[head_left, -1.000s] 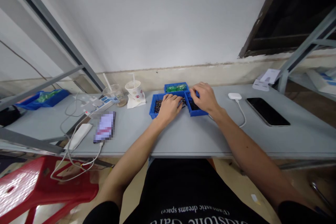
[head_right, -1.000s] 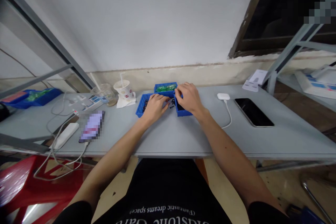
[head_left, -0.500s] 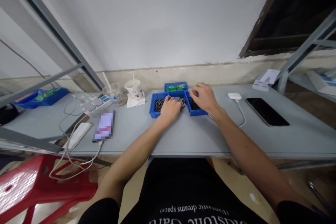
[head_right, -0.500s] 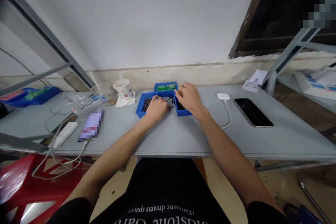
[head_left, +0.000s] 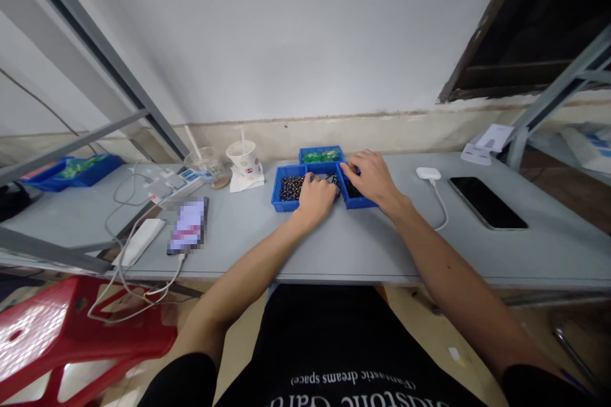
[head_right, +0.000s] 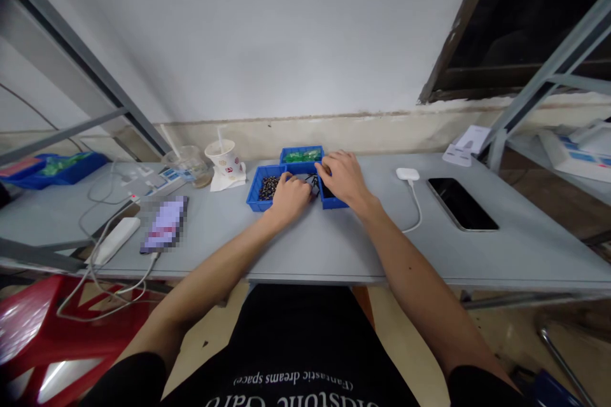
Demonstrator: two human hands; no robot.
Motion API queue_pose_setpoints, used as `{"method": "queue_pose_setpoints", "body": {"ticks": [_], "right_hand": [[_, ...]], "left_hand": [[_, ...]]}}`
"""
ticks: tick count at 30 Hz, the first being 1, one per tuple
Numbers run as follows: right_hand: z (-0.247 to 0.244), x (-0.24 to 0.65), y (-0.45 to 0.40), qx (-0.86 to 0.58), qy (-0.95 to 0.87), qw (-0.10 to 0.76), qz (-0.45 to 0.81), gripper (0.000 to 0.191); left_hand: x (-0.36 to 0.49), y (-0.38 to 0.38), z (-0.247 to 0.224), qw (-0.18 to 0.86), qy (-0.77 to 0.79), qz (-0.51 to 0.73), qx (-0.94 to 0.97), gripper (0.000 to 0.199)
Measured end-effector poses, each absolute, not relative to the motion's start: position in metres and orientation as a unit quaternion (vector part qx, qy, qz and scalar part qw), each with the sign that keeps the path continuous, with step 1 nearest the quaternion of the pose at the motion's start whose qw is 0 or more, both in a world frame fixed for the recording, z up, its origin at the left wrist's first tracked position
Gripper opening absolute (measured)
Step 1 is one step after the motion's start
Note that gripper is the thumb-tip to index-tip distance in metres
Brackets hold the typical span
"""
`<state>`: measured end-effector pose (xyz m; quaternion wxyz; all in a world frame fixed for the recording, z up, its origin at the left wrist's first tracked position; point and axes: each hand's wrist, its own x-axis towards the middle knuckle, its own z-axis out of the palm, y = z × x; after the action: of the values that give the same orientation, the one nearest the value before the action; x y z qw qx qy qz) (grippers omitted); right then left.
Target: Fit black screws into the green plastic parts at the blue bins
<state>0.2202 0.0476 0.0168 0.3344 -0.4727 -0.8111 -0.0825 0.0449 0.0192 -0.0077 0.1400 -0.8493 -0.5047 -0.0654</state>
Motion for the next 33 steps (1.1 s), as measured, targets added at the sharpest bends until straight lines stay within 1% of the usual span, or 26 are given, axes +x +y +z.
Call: {"method": "queue_pose_setpoints", "body": {"ticks": [5, 18, 27, 33], "right_hand": [[0.018, 0.219, 0.047, -0.473, -0.814, 0.328, -0.083, 0.039], [0.015, 0.22, 0.049, -0.47, -0.814, 0.331, -0.087, 0.039], [0.013, 0.221, 0.051, -0.466, -0.815, 0.332, -0.091, 0.038], [0.013, 0.222, 0.051, -0.468, -0.816, 0.326, -0.09, 0.038]], "left_hand": [[0.047, 0.017, -0.006, 0.132, -0.521, -0.07, -0.841, 0.027], [0.055, 0.014, -0.008, 0.114, -0.496, -0.096, -0.855, 0.025], [0.056, 0.013, -0.007, 0.116, -0.5, -0.085, -0.854, 0.028], [0.052, 0.01, -0.003, 0.114, -0.514, -0.07, -0.847, 0.027]]}}
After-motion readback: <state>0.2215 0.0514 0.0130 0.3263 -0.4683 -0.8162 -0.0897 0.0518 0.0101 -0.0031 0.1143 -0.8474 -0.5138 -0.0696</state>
